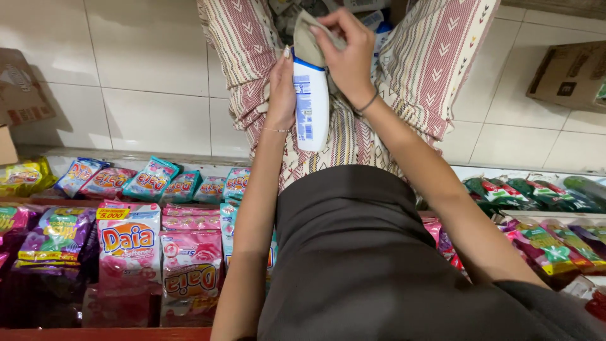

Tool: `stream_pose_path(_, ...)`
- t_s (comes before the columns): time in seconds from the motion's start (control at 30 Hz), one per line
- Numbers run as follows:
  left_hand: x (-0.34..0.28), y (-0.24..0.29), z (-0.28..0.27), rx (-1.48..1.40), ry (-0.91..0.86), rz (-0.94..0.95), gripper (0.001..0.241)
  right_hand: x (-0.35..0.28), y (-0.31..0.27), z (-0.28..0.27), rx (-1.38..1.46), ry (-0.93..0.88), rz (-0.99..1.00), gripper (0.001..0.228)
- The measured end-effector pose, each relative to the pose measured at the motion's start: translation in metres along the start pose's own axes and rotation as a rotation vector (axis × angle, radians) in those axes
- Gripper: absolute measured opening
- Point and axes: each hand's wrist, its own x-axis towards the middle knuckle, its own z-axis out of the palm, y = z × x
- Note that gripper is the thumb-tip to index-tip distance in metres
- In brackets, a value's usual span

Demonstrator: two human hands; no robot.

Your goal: Cleaning and organizing shampoo bottles on a store shelf.

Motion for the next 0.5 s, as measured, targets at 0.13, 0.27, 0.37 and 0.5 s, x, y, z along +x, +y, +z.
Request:
stream_pose_path(0.13, 0.004, -0.007, -0.007, -0.020, 0.008, -0.016, 0.038, -0.035, -0.008, -0.014, 0.096, -0.062, 0.220, 0.012)
stream_pose_path(0.27, 0.010, -0.026, -0.029, -0.041, 0.026, -0.005, 0.040, -0.066, -0.018, -0.034, 0.121, -0.229, 0.197, 0.012)
stream_pose_path(0.37, -0.002, 0.016, 0.007, -0.018, -0.017, 0.001, 0.046, -0.084, -0.021, -0.053, 0.168, -0.331, 0.153, 0.015)
stream_pose_path(0.5, -0.001, 0.018, 0.008, -0.022, -0.074, 0.053, 0.046, -0.098, -0.021, -0.074, 0.087, -0.475, 0.034, 0.014)
